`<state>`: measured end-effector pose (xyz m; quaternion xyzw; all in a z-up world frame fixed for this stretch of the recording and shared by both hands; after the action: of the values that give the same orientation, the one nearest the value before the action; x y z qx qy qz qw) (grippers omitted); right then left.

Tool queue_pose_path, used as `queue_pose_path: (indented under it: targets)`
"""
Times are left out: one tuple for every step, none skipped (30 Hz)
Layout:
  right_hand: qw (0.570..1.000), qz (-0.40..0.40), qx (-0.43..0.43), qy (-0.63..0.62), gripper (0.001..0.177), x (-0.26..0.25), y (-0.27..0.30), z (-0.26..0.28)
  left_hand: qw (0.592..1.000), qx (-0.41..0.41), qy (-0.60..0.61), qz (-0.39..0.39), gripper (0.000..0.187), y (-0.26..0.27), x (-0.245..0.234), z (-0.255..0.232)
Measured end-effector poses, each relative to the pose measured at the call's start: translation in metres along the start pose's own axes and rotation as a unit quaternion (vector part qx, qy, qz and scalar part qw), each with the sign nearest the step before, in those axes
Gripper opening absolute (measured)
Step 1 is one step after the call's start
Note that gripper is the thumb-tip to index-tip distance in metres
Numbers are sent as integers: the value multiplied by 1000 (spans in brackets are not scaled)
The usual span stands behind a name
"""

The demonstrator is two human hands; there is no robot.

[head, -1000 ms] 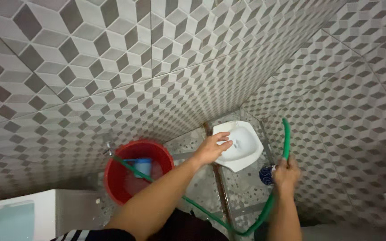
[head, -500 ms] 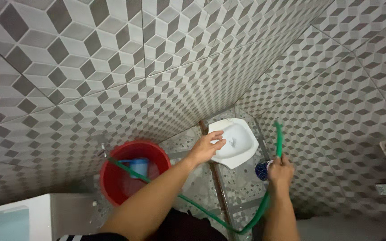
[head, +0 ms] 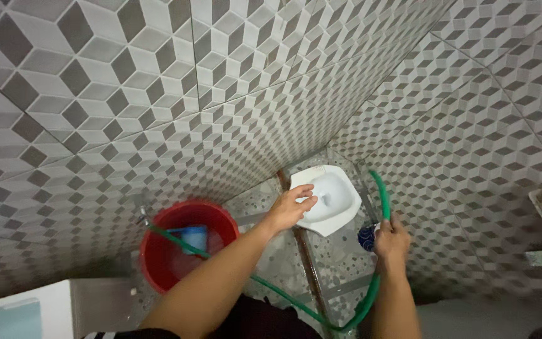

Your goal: The person cleans a squat toilet by spraying water from a green hose, scrubbing the basin with a red brush, and rinsing the area. They also fill a red bucket with water from the hose.

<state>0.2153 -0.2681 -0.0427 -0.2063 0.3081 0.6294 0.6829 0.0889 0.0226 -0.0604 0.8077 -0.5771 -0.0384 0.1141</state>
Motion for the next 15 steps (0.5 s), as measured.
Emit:
queue_pose_path:
  targets:
    - [1000,-11,-16,1,45,-4,2,6,1000,-4,0,0,58,0,0,-1]
    - [999,-22,-32,3,45,-7,6,11,1000,-9,1,1,57,1,1,-1]
    - [1000,-9,-7,7,46,-7,6,9,1000,-13,1,1,57,3,1,-2]
    - [1000,4,18,10,47,-5,7,7,1000,-11,3,1,57,5,-1,-3]
    - [999,18,44,13,48,-1,9,3,1000,-8,4,2,57,7,-2,-5]
    - [1000,-1,0,11,46,-4,9,8,1000,-5,6,4,57,8,-1,-6]
    - [999,-21,-44,10,44,-7,8,13,1000,-4,8,8,57,9,-1,-7]
    - [995,-39,-89,8,43,-8,9,17,1000,-3,9,10,58,9,-1,-8]
    - [998,-26,-50,-11,44,-5,6,7,1000,-2,11,12,58,10,-1,-9]
    - [999,-13,-10,-30,46,-1,4,-3,1000,-6,4,11,58,10,-1,-9]
    - [998,1,29,-49,48,4,2,-13,1000,-10,-2,9,58,11,-2,-8]
    - [999,-22,-22,-13,46,1,0,-8,1000,-13,-8,8,58,10,-1,-8]
    - [996,-44,-73,24,44,-1,-1,-3,1000,-10,-6,8,58,9,-1,-9]
    - [988,-66,-124,60,42,-3,-1,3,1000,-6,-3,7,59,8,0,-10]
    - [991,-61,-105,50,43,-3,-5,-1,1000,-2,-1,6,59,8,0,-11]
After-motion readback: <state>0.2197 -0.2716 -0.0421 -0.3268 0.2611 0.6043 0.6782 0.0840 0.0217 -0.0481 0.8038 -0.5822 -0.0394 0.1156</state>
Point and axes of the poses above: each hand's wrist, its own y-axis away from the middle knuckle, its own x-axis out of the palm, z = x × y, the point moved 8 cm from there along -y, towards the middle knuckle, and after that the axes turned 1 degree about -z, right-handed, at the moved point
